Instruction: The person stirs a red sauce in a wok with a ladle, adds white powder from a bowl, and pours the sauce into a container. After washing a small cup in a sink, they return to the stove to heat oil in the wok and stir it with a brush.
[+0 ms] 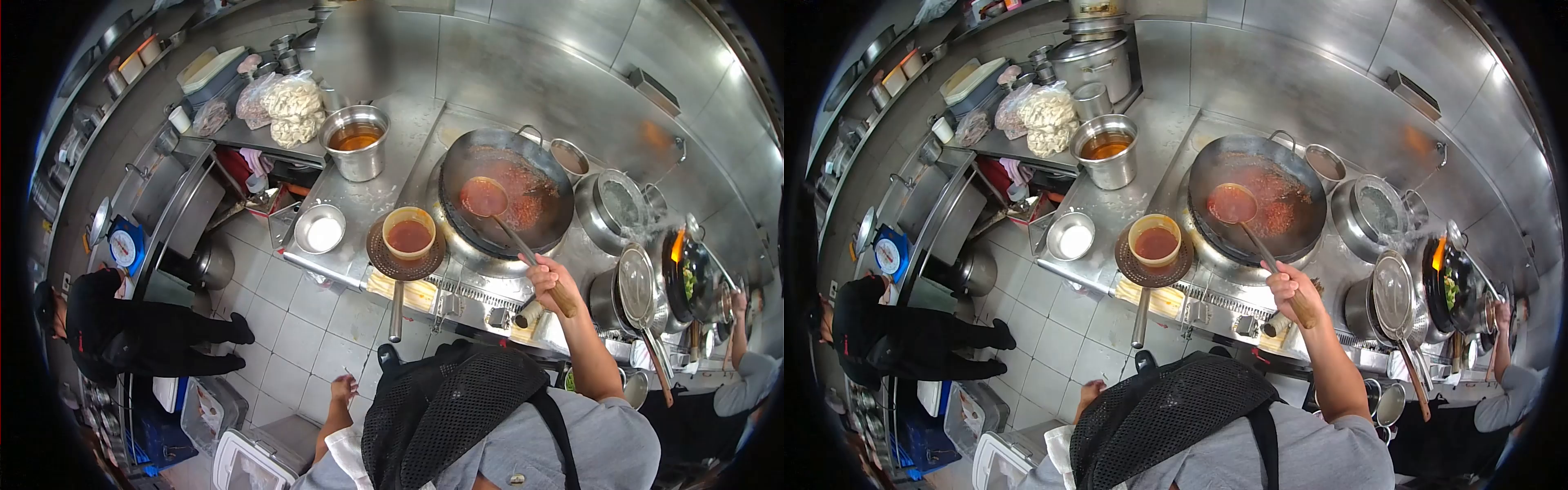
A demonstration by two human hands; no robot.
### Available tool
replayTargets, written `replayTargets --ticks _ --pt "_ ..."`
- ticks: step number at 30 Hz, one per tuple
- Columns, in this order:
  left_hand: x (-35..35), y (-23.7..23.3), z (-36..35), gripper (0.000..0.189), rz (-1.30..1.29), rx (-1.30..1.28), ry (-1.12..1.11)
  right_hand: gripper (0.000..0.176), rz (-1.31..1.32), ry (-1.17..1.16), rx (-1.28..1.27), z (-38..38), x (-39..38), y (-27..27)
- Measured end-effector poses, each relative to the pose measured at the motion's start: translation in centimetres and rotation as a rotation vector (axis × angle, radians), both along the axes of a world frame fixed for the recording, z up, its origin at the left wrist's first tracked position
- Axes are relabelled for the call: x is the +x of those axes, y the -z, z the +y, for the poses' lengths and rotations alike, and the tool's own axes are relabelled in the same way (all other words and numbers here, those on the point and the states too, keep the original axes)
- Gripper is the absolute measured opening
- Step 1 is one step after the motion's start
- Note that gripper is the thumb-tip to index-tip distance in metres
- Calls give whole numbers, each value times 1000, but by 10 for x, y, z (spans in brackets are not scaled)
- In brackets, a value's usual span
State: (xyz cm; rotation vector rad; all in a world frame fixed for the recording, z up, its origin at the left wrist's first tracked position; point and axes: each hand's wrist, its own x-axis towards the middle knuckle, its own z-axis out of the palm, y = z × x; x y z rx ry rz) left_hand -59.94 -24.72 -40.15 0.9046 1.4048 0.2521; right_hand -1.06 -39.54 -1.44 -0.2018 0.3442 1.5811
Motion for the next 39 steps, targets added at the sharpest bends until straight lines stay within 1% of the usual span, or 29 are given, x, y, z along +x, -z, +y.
replayTargets --ticks 1,2,3,5,6,7,8,10,11,13,14,15,17,18,19,21,22,23,25,26,27,29,30,32,33,35,36,37,39 --pt "5 -5 11 20 -64 -87 -222 34 -56 -14 -24 1 -5 -6" --pt "8 -11 21 20 -67 -85 -229 39 -136 -3 -67 1 -11 -14" --pt "9 -16 29 20 -48 -86 -233 39 -139 -11 -66 1 -14 -20" --pt "8 -25 31 20 -30 -88 -243 32 -188 -56 -65 -1 -20 -31" --pt "6 -27 30 20 5 -89 -231 33 -216 -52 -84 0 -26 -42" --pt "3 -26 29 19 41 -90 -218 33 -215 -56 -84 0 -32 -52" --pt "-1 -24 26 19 43 -91 -222 34 -275 -61 -88 -1 -37 -62" --pt "-14 -14 13 18 91 -179 -153 37 -384 -57 -107 -1 -46 -74" --pt "-22 -14 6 18 97 -179 -154 37 -378 -57 -108 -1 -51 -78" --pt "-36 -15 -8 16 160 -4 263 38 -422 -90 -120 0 -58 -82" --pt "-41 -15 -8 15 148 -24 380 40 -456 -106 -139 0 -60 -80" --pt "-43 0 -12 15 152 -23 382 40 -452 -103 -139 1 -63 -76" --pt "-45 25 -17 16 170 -363 -31 43 -499 -146 -162 3 -70 -67" --pt "-45 19 -17 18 159 -372 -72 41 -576 -150 -224 7 -77 -65" --pt "-48 9 -13 18 163 -372 -77 41 -572 -155 -222 9 -82 -61" --pt "-50 -11 -2 21 189 95 342 38 -796 -221 -209 12 -88 -49" --pt "-47 -13 6 21 193 94 339 39 -826 -227 -209 13 -90 -40" --pt "-44 -16 13 22 163 1 189 39 -823 -230 -208 11 -92 -36" --pt "-41 -12 24 24 99 -182 -111 41 -998 -239 -361 15 -103 -37" --pt "-41 -11 29 23 40 -191 -137 47 -1089 -270 -347 16 -107 -42" --pt "-38 -15 31 23 40 -190 -138 47 -1088 -271 -346 17 -110 -46" --pt "-29 -21 36 23 124 -158 -114 55 -1311 -287 -331 14 -117 -50" --pt "-27 -21 36 23 125 -158 -113 55 -1310 -287 -332 12 -118 -46" --pt "-24 -20 36 25 114 -160 -85 61 -1494 -283 -309 7 -121 -32" --pt "-22 -20 35 25 114 -159 -86 61 -1495 -282 -306 5 -124 -23" --pt "-19 -19 31 25 117 -185 -60 62 -1755 -343 -351 4 -128 -8" --pt "-19 -16 30 26 124 -197 -53 62 -1697 -403 -348 3 -123 -7" --pt "-18 -12 30 26 118 -193 -58 62 -1704 -402 -342 4 -121 -3" --pt "-19 -12 30 26 116 -213 -15 62 -1624 -397 -295 2 -128 9"
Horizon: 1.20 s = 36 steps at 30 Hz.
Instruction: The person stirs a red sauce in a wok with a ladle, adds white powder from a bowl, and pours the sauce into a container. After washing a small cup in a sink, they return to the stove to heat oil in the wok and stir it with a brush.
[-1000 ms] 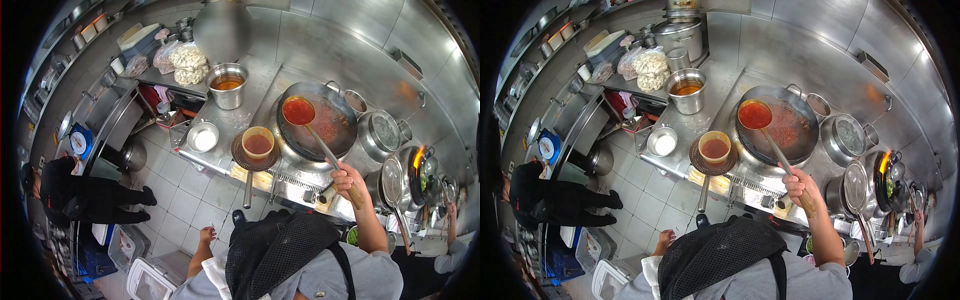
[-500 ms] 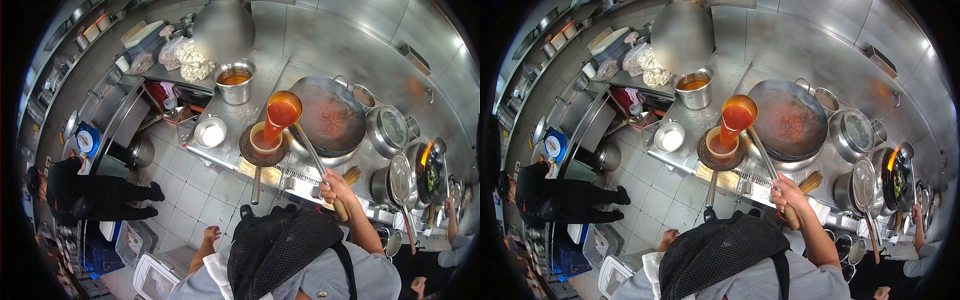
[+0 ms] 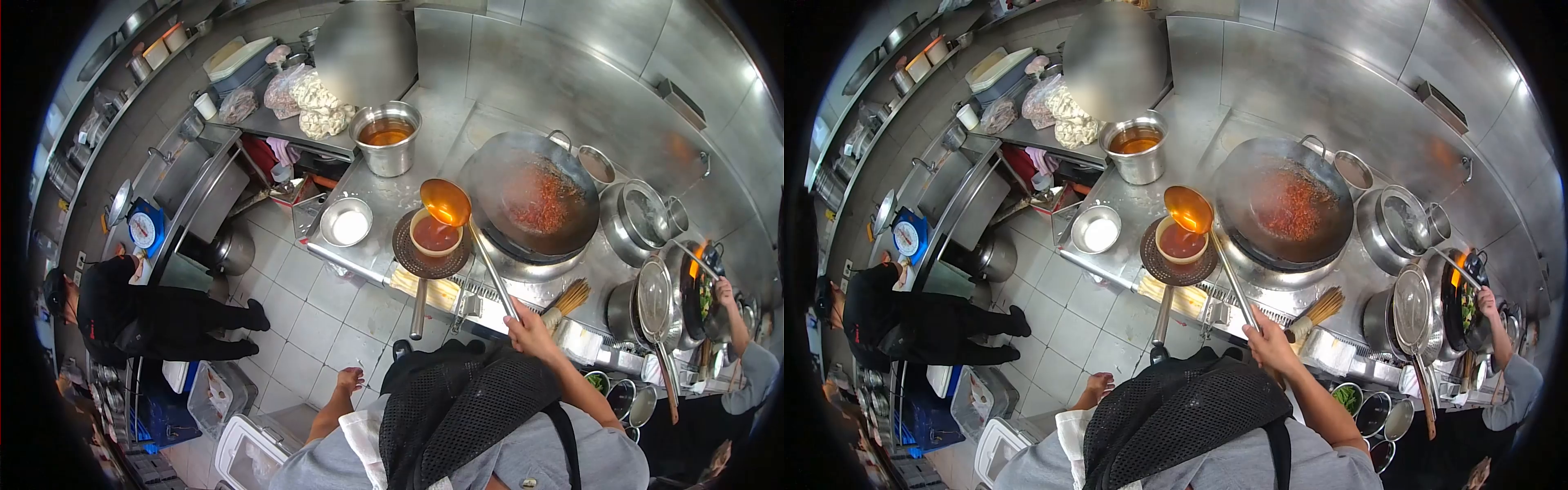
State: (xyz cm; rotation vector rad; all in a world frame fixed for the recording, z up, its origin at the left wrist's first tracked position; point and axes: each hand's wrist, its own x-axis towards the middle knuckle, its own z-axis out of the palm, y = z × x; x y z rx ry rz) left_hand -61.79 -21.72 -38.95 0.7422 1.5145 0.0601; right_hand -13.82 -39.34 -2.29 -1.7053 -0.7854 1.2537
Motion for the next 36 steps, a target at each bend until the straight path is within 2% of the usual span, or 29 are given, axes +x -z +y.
replayTargets --ticks 2,5,6,8,9,12,13,14,15,16,17,18,19,20,21,22,24,25,26,28,29,31,32,34,36 --pt "4 -2 0 24 17 9 -4 58 15 30 -11 1 2 1" --pt "4 -3 -2 21 -35 13 -35 46 655 210 -58 2 10 -20" --pt "7 -5 -3 19 -19 12 -29 46 655 208 -56 -1 15 -20" --pt "10 -8 -6 18 -6 9 -26 44 1136 263 95 -7 29 -18" --pt "13 -12 -9 18 -3 17 -43 43 1285 243 146 -9 37 -14" --pt "15 4 -18 18 -30 31 -72 43 1266 344 271 -15 72 -8" --pt "18 3 -18 18 -52 44 -95 43 1173 379 282 -16 86 -12" --pt "17 1 -20 18 -56 47 -86 40 913 422 231 -17 105 -14" --pt "17 -16 -28 19 -29 116 30 38 654 460 178 -17 123 -13" --pt "18 -26 -31 19 -2 186 144 38 651 466 184 -17 138 -9" --pt "4 -6 -40 20 -83 356 246 36 310 506 129 -14 153 -2" --pt "7 -10 -42 20 -88 358 249 33 -33 534 72 -14 166 6" --pt "7 -21 -49 21 -36 235 95 33 -37 534 73 -18 179 17" --pt "7 -26 -55 21 14 110 -62 33 -183 585 45 -20 194 29" --pt "5 -32 -60 20 37 86 -73 33 -330 632 17 -21 205 39" --pt "-2 -19 -67 20 33 83 -81 33 -335 623 17 -21 212 48" --pt "-20 16 -84 19 11 -71 -232 30 -470 526 -48 -22 217 62" --pt "-20 17 -90 19 70 -75 -202 26 -315 535 -88 -19 204 55" --pt "-22 16 -95 19 74 -76 -208 26 -311 530 -88 -14 190 50" --pt "-24 18 -99 18 99 -142 -208 24 228 558 -81 -8 168 41" --pt "-22 19 -98 18 97 -140 -210 24 226 556 -79 -8 163 38" --pt "-15 13 -95 18 106 -107 -211 29 1271 468 122 -6 152 27" --pt "-12 6 -94 18 102 -106 -217 29 1268 462 121 -5 145 19" --pt "0 -37 -84 17 71 80 -93 34 1603 481 214 -1 123 -5" --pt "0 -35 -67 18 63 61 -90 38 1525 426 220 0 114 -8"
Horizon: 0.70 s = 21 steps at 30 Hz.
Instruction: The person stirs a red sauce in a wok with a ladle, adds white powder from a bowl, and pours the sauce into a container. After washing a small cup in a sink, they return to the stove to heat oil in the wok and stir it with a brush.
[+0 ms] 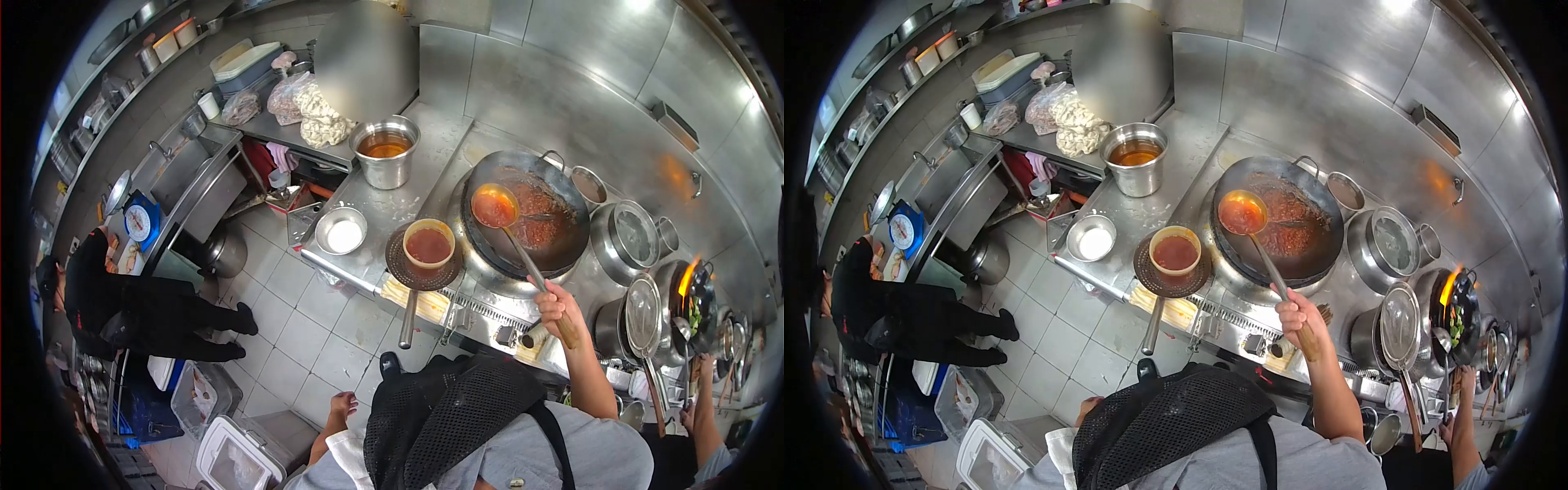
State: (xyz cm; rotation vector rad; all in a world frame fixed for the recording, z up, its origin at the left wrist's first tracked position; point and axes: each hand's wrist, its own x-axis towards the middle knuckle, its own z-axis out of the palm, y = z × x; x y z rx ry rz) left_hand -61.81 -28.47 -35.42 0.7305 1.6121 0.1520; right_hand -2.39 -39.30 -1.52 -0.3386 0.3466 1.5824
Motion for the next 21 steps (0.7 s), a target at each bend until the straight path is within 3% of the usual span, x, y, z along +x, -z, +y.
replayTargets --ticks 3,4,6,15,17,18,21 --pt "-21 43 17 18 -63 434 407 42 -265 -85 20 0 -16 -29" --pt "-18 42 19 18 -62 432 404 42 -264 -89 19 2 -23 -41" --pt "-7 34 32 16 -93 10 -106 41 -441 -122 -54 4 -34 -56" --pt "-13 37 23 14 -152 -29 -85 43 -855 -266 -166 12 -72 -27" --pt "-18 36 17 15 -22 159 266 49 -1001 -273 -233 12 -83 -29" --pt "-19 35 17 15 -20 158 268 49 -999 -273 -233 12 -87 -30" --pt "-20 34 17 16 -2 170 336 58 -1312 -247 -204 6 -94 -24"
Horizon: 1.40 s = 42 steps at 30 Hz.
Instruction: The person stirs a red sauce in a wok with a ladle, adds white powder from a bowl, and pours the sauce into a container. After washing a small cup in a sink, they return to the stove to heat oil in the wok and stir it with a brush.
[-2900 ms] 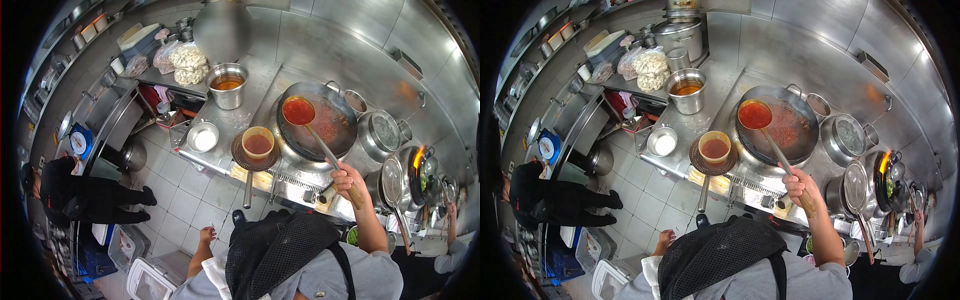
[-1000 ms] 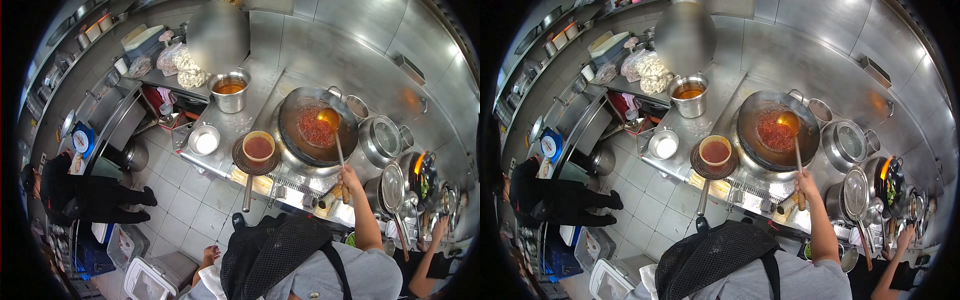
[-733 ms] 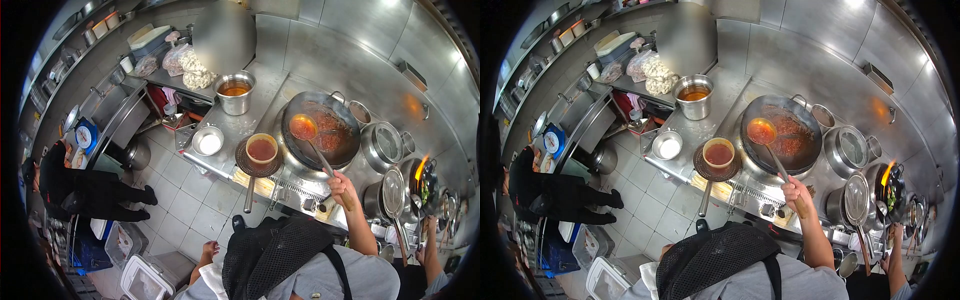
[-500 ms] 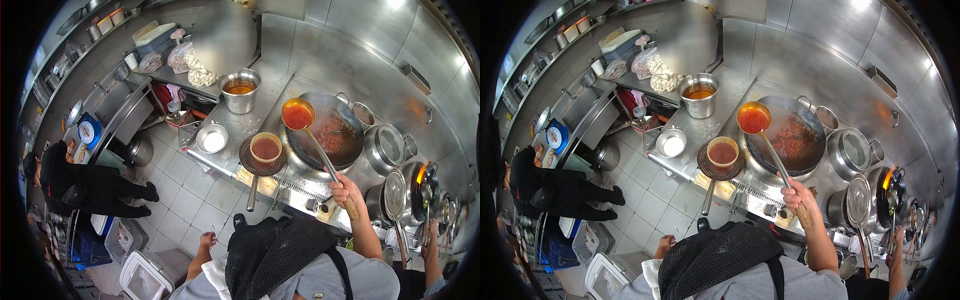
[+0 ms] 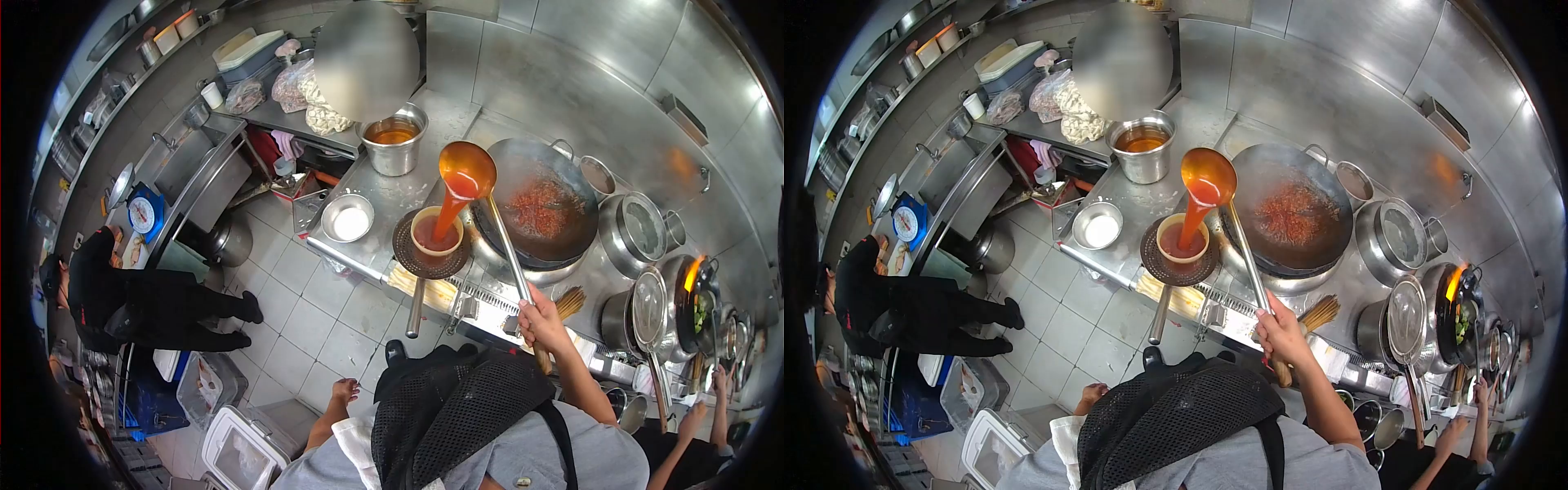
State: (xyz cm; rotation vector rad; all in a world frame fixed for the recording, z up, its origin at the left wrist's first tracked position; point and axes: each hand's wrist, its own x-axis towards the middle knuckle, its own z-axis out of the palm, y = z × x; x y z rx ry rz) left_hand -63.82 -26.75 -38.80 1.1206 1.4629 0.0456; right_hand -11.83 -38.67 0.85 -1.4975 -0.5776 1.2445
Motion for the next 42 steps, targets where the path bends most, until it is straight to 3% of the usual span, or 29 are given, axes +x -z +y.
replayTargets --ticks 1,3,9,11,12,13,15,16,17,18,19,21,22,24,29,31,32,33,35,36,38,39,41,42 --pt "1 2 2 17 -1 -31 -17 58 0 3 -2 -2 -3 6" --pt "4 2 5 17 1 -62 -30 61 -284 -37 -1 -5 -10 20" --pt "22 10 27 18 -87 -11 -49 59 -255 -138 -124 -5 -4 43" --pt "31 2 35 18 -119 -145 -264 57 -75 -94 -122 -4 -10 30" --pt "33 3 35 19 -132 -213 -368 53 136 -31 -135 -4 -7 34" --pt "35 3 35 19 -133 -212 -366 53 135 -29 -134 -6 0 33" --pt "36 4 34 19 -118 -219 -369 43 625 37 -4 -11 16 25" --pt "33 7 31 19 -119 -219 -360 34 694 37 40 -12 20 17" --pt "28 10 25 19 -113 -71 -195 34 691 49 44 -13 31 18" --pt "29 12 24 19 -108 76 -28 35 666 102 86 -17 45 22" --pt "35 7 25 19 -112 74 -12 36 641 156 128 -20 58 22" --pt "42 -16 22 19 -33 -110 -86 38 388 314 55 -23 89 16" --pt "49 -29 11 20 -32 -121 -231 38 387 327 61 -24 105 18" --pt "52 -37 9 21 -62 -137 -259 45 -191 352 -66 -26 136 33" --pt "34 20 -10 20 -65 -251 -417 45 -594 443 -208 -45 169 59" --pt "29 26 -20 19 -102 -281 -435 39 -514 410 -304 -46 167 66" --pt "27 29 -24 19 -70 -308 -420 32 -324 389 -235 -47 164 71" --pt "26 29 -26 19 -37 -333 -403 32 -323 383 -236 -43 156 69" --pt "24 32 -27 19 -25 -349 -413 31 122 358 -214 -34 135 57" --pt "27 25 -26 20 -17 -363 -420 31 121 353 -213 -34 131 53" --pt "34 -8 -18 20 -3 -252 -341 36 1131 277 88 -33 122 46" --pt "42 -34 -17 21 15 -143 -258 36 1129 264 80 -32 114 41" --pt "29 -6 0 22 -45 -179 -253 41 1157 194 161 -29 96 28" --pt "24 6 5 22 -62 -70 -150 44 1090 188 167 -28 87 19"
